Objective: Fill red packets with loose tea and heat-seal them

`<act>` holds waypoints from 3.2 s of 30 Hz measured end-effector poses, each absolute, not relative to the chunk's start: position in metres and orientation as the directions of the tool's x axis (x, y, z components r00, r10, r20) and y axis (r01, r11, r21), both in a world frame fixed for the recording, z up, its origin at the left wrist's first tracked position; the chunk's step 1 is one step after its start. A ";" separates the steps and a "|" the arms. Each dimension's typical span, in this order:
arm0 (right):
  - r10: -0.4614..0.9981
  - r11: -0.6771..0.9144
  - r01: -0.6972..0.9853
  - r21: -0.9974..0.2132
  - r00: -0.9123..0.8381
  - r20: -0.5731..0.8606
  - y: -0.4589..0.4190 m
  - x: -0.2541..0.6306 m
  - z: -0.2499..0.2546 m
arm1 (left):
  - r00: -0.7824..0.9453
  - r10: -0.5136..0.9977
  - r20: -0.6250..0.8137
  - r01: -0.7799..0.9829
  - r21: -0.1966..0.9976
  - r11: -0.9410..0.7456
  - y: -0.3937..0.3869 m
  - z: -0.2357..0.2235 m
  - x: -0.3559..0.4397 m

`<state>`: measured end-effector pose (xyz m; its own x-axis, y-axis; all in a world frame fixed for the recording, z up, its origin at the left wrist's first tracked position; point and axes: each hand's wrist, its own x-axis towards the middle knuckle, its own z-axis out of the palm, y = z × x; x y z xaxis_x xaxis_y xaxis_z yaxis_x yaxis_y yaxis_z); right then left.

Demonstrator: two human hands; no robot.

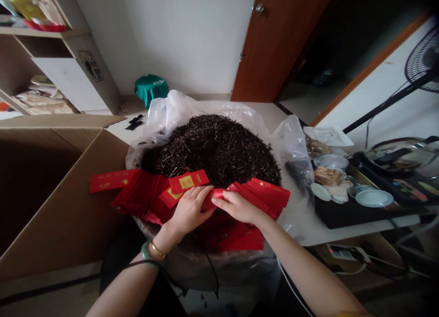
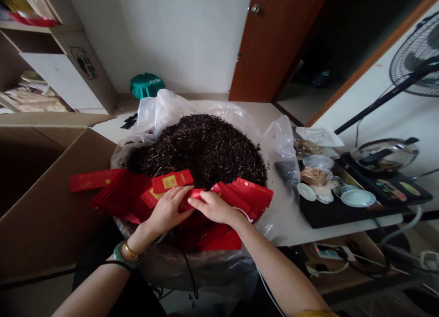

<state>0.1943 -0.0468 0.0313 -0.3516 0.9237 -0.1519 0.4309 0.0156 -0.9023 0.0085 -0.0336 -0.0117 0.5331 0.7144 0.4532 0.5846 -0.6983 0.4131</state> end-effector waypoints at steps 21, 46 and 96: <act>0.933 -0.115 0.149 -0.982 -0.324 -0.158 -0.045 0.198 0.037 | 0.473 0.696 0.540 0.641 0.331 -0.692 -0.031 -0.015 0.007; 0.970 -0.026 0.073 -0.997 -0.238 -0.043 -0.028 0.225 0.051 | 0.333 0.698 0.634 0.611 0.418 -0.672 -0.025 -0.010 0.007; 0.895 0.308 0.644 -0.700 -0.446 -0.017 0.031 0.180 0.141 | -0.083 0.887 0.455 0.522 0.778 -0.350 0.004 -0.020 0.002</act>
<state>0.1805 0.0308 0.1405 -0.4463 0.8947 -0.0167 0.6437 0.3081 -0.7005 0.0016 0.0040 -0.0195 -0.0833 0.8868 0.4546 0.5224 -0.3496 0.7777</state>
